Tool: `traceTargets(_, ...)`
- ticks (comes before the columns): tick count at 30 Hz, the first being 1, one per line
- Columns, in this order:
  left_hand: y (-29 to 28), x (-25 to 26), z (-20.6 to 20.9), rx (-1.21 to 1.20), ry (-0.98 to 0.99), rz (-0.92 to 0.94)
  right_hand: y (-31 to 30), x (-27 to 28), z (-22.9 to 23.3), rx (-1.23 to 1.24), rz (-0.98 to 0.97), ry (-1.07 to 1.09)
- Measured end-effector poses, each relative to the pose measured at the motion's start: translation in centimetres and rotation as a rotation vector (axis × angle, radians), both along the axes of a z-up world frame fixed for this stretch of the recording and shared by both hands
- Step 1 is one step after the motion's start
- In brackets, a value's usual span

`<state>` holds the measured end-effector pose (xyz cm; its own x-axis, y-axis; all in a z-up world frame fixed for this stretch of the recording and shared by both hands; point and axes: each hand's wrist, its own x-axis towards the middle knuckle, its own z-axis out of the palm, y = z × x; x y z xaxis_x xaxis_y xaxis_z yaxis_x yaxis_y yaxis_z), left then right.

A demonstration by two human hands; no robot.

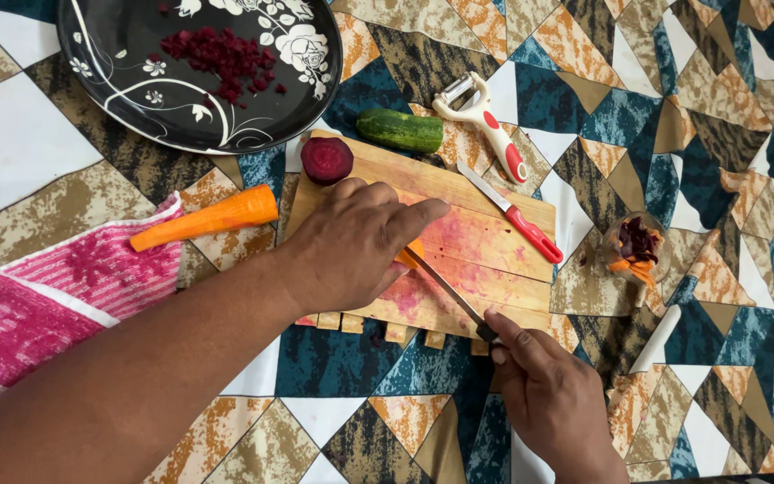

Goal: The person chops a carrot into small pieces using a knife on a wooden cutting board, with other vegetables and a plate nearby.

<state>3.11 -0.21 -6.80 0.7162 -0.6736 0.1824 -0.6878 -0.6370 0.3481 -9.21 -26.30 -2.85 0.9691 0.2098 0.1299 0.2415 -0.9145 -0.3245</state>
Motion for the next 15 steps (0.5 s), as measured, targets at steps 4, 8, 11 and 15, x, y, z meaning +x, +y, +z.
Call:
traceTargets(4, -0.1, 0.0, -0.6, 0.001, -0.049, -0.012, 0.1, 0.0, 0.2, -0.023, 0.000, -0.010)
traceTargets(8, -0.1, 0.1, -1.2, -0.076, -0.074, -0.007, 0.0, 0.0, 0.2, -0.084, -0.009, -0.007)
traceTargets(11, -0.2, 0.1, -1.5, -0.101, -0.088, -0.013, -0.1, 0.0, 0.2, -0.089, 0.011, -0.002)
traceTargets(15, -0.2, -0.1, -1.5, -0.094, -0.093, -0.003, -0.2, -0.2, 0.2, -0.112, 0.003, 0.001)
